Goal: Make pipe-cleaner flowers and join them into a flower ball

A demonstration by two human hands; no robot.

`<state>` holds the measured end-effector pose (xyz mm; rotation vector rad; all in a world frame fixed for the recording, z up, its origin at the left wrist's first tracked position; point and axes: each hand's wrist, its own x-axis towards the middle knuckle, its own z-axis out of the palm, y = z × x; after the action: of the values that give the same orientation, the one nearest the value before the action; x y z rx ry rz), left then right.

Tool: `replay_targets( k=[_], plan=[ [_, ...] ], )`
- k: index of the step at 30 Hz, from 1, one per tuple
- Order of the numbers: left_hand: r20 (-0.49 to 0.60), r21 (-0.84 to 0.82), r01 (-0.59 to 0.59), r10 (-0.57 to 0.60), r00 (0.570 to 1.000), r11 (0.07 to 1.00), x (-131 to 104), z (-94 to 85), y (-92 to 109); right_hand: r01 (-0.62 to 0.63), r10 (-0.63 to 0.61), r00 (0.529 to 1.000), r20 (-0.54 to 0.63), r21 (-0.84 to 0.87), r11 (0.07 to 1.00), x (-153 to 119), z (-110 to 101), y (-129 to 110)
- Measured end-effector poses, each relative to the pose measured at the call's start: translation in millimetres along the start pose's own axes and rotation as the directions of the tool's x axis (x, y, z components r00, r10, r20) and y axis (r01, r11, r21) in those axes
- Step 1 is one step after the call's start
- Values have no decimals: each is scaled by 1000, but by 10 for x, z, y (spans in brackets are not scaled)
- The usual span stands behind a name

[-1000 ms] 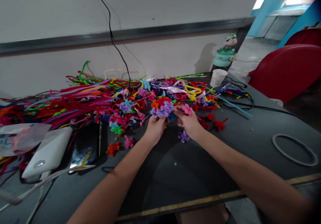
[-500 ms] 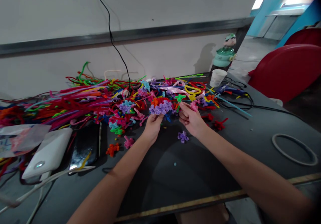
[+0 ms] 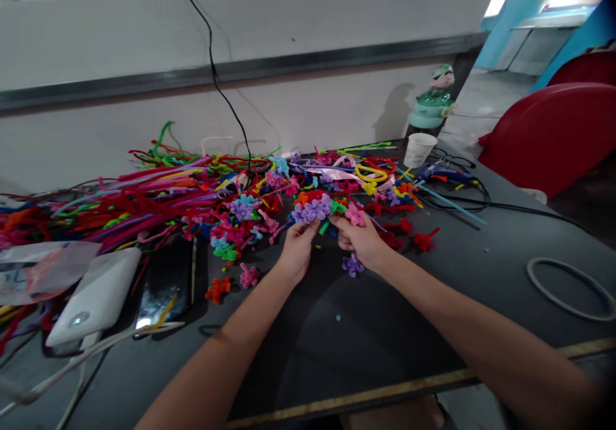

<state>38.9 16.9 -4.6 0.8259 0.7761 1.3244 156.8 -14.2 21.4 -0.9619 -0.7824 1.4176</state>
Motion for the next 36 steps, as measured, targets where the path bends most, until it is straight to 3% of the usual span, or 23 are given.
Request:
replay_targets(
  k=[3, 7, 11, 16, 19, 24, 29, 34, 36],
  plan=[
    [-61, -34, 5, -7, 998, 999, -6, 6, 63, -4, 4, 1000, -3, -164, 986, 50, -101, 54],
    [-84, -48, 6, -10, 996, 999, 2, -2, 126, 105, -128, 989, -72, -265, 959, 124, -210, 82],
    [-10, -76, 13, -14, 1000, 997, -16, 13, 108, 168, -192, 976, -102, -202, 965, 114, -184, 10],
    [71, -40, -1, 4, 997, 999, -46, 17, 25, 257, -266, 964, -4, -242, 936, 29, -117, -50],
    [91, 31, -45, 42, 995, 998, -43, -11, 13, 350, -349, 935, 65, -329, 877, 19, -134, -46],
    [100, 170, -134, 118, 988, 976, -57, -29, 43, 474, -511, 857, 70, -498, 726, 17, -176, -38],
    [63, 308, -81, 65, 996, 948, -111, 20, 57, 535, -621, 777, 108, -632, 560, -26, -184, -12],
    [97, 332, -82, 53, 994, 940, -120, 38, 53, 545, -646, 756, 103, -646, 534, -50, -196, 25],
    [118, 314, -92, 58, 991, 945, -102, 26, 40, 535, -632, 770, 88, -628, 565, -55, -187, 19]
  ],
)
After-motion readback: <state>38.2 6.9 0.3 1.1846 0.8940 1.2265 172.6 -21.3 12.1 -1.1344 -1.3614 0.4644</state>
